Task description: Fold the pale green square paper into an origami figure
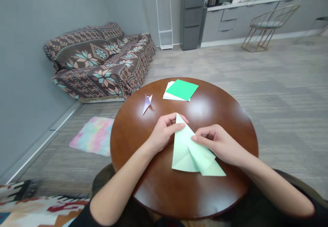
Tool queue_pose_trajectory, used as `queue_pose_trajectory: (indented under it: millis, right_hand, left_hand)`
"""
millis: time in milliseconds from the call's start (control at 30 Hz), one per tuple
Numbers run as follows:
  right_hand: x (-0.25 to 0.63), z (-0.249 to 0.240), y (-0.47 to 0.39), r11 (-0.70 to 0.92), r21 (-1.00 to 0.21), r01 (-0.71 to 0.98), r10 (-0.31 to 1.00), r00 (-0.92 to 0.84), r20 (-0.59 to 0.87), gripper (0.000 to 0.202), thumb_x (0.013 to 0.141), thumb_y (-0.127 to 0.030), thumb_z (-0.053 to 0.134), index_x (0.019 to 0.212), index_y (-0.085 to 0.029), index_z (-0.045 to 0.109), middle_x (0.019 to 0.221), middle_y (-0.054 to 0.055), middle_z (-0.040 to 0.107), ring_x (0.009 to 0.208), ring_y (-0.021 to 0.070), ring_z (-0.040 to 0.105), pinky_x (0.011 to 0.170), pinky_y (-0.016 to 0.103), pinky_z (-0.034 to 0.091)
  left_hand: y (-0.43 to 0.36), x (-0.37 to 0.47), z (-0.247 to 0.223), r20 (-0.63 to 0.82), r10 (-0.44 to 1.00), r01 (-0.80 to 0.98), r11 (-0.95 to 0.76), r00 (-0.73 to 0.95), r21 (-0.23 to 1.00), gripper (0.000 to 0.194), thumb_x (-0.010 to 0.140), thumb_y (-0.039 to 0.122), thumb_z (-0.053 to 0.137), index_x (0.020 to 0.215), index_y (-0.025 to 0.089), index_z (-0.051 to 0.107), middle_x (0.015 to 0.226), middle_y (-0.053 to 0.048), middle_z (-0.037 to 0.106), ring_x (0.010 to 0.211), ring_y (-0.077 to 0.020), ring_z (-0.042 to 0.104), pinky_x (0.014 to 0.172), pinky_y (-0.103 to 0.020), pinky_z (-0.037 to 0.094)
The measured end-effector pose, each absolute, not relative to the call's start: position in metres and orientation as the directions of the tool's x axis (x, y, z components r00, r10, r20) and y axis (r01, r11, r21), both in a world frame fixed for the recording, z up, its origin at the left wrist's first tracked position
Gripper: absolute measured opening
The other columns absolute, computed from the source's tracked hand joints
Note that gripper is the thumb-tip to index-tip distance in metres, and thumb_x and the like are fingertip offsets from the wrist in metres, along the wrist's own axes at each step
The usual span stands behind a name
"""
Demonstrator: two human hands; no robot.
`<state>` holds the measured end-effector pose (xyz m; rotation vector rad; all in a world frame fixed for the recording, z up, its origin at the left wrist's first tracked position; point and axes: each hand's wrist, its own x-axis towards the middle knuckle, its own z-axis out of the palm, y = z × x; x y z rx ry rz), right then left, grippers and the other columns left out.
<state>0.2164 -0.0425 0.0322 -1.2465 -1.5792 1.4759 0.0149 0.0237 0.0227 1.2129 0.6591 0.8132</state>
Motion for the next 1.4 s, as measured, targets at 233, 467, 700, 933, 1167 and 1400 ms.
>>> queue_pose_trajectory:
  millis: [233, 467, 700, 933, 1167, 1400]
  right_hand:
    - [0.224, 0.044, -0.048, -0.119, -0.971, 0.206, 0.886, -0.42, -0.197, 0.035, 0.089, -0.042, 0.065, 0.067, -0.015, 0.059, 0.061, -0.004, 0.042, 0.057, 0.0087, 0.034, 0.05, 0.024, 0.025]
    - [0.232, 0.049, -0.046, -0.052, -0.937, 0.346, 0.925, -0.337, -0.175, 0.027, 0.087, -0.041, 0.068, 0.079, -0.015, 0.071, 0.069, 0.001, 0.06, 0.064, 0.0132, 0.049, 0.056, 0.024, 0.037]
    - [0.237, 0.049, -0.042, -0.037, -0.925, 0.379, 0.96, -0.243, -0.138, 0.027, 0.087, -0.041, 0.068, 0.077, -0.016, 0.07, 0.068, 0.002, 0.062, 0.062, 0.0141, 0.052, 0.053, 0.024, 0.039]
    - [0.24, 0.048, -0.042, -0.04, -0.928, 0.37, 0.952, -0.268, -0.148, 0.032, 0.087, -0.045, 0.065, 0.078, -0.016, 0.073, 0.069, 0.004, 0.063, 0.062, 0.016, 0.053, 0.052, 0.026, 0.04]
    - [0.241, 0.048, -0.043, -0.049, -0.928, 0.368, 0.945, -0.284, -0.163, 0.031, 0.088, -0.044, 0.065, 0.077, -0.016, 0.073, 0.068, 0.003, 0.063, 0.062, 0.0158, 0.052, 0.053, 0.026, 0.039]
    - [0.24, 0.049, -0.043, 0.004, -0.903, 0.429, 0.94, -0.311, -0.144, 0.031, 0.092, -0.043, 0.059, 0.079, -0.018, 0.073, 0.07, 0.003, 0.066, 0.062, 0.0158, 0.053, 0.053, 0.027, 0.039]
  left_hand:
    - [0.021, 0.01, 0.029, 0.018, 0.729, -0.145, 0.112, 0.684, 0.983, 0.024, 0.075, 0.032, 0.081, 0.09, 0.017, 0.07, 0.077, -0.001, 0.063, 0.064, -0.0108, 0.055, 0.063, -0.023, 0.042]
    - [0.021, 0.015, 0.023, 0.064, 0.818, -0.084, -0.019, 0.571, 0.996, 0.023, 0.075, 0.032, 0.081, 0.086, 0.015, 0.069, 0.079, -0.001, 0.065, 0.065, -0.0107, 0.055, 0.061, -0.022, 0.042]
    - [0.021, 0.017, 0.019, 0.132, 0.864, -0.045, -0.126, 0.485, 0.991, 0.019, 0.076, 0.029, 0.081, 0.087, 0.016, 0.073, 0.084, -0.003, 0.07, 0.072, -0.0128, 0.061, 0.066, -0.022, 0.045]
    - [0.019, 0.016, 0.022, 0.073, 0.889, 0.01, -0.086, 0.451, 0.996, 0.022, 0.071, 0.034, 0.084, 0.082, 0.016, 0.077, 0.081, -0.006, 0.075, 0.069, -0.0162, 0.064, 0.064, -0.026, 0.048]
    - [0.019, 0.016, 0.023, 0.063, 0.889, 0.004, -0.073, 0.453, 0.997, 0.021, 0.069, 0.032, 0.086, 0.08, 0.016, 0.078, 0.08, -0.006, 0.075, 0.068, -0.016, 0.065, 0.063, -0.025, 0.048]
    - [0.019, 0.017, 0.021, 0.053, 0.883, 0.014, -0.068, 0.467, 0.998, 0.02, 0.07, 0.032, 0.085, 0.081, 0.016, 0.078, 0.081, -0.006, 0.076, 0.069, -0.0154, 0.065, 0.063, -0.025, 0.047]
